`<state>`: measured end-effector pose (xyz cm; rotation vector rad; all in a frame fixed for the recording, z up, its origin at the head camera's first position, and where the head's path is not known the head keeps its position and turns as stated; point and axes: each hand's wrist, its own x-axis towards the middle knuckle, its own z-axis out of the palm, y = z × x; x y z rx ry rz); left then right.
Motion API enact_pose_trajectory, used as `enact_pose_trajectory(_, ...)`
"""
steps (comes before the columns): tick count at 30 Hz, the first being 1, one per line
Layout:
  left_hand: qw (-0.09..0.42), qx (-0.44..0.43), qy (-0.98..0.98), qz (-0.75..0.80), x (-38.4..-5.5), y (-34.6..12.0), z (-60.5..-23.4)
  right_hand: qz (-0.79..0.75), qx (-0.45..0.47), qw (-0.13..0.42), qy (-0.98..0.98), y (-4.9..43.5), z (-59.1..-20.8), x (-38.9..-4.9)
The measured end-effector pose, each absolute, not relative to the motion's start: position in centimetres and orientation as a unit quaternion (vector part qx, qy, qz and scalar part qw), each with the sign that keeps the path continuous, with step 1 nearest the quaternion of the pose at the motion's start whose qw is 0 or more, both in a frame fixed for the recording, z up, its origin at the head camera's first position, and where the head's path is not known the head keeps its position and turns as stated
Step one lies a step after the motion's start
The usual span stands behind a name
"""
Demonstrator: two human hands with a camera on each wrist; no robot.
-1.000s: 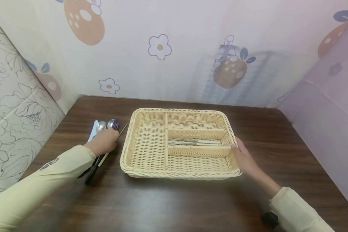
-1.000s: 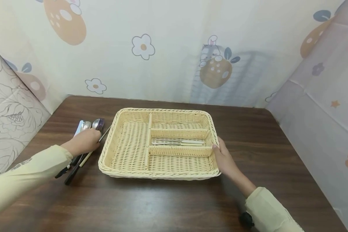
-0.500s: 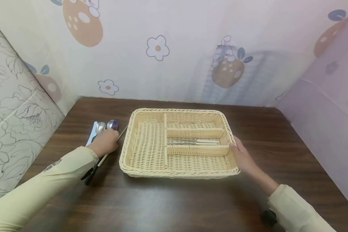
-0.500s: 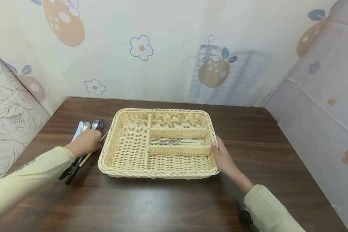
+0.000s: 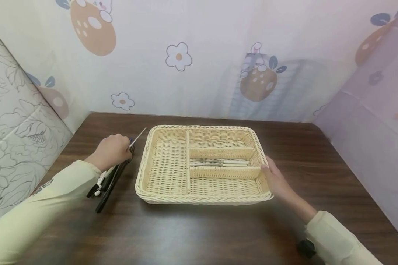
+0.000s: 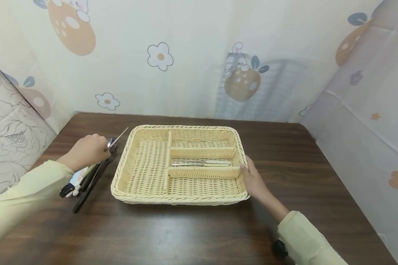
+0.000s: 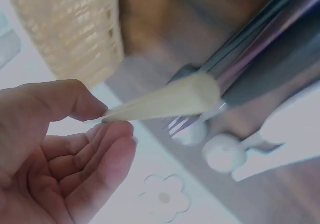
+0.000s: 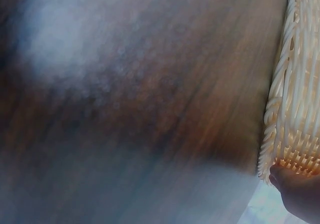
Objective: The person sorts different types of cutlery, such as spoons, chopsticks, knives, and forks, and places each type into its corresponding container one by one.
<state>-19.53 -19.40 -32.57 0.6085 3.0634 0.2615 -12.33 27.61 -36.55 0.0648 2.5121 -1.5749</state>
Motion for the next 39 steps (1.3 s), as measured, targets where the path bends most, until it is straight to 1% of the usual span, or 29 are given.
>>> enact_pose_trajectory(4, -0.033, 0.21, 0.974, 0.072, -19.7, -19.1, -31.4, -0.528, 0.026, 0.088, 0.845, 27.6, -36.6, -12.3)
enact_pose_trajectory(10, -0.056, 0.228, 0.971, 0.048, -19.7, -17.7, -29.9, -0.529, 0.024, 0.083, 0.844, 27.5, -36.5, -12.3)
enact_pose_trajectory(15, -0.086, 0.266, 0.959, 0.037, -19.7, -15.5, -28.9, -0.532, 0.019, 0.082, 0.842, 27.5, -36.6, -12.4)
enact_pose_trajectory(18, -0.094, 0.291, 0.951, 0.035, -19.6, -13.7, -28.4, -0.538, 0.013, 0.079, 0.839, 27.6, -36.7, -12.3)
enact_pose_trajectory(25, -0.079, 0.338, 0.938, 0.006, -19.8, -10.0, -27.3, -0.537, 0.01, 0.078, 0.84, 27.6, -36.7, -12.2)
enact_pose_trajectory(31, -0.082, 0.391, 0.916, -0.018, -20.4, -6.9, -27.0, -0.542, 0.01, 0.073, 0.837, 27.7, -36.9, -12.2)
enact_pose_trajectory(39, -0.015, 0.437, 0.899, -0.018, -21.0, -2.4, -26.6, -0.539, 0.0, 0.066, 0.84, 27.5, -36.9, -12.3)
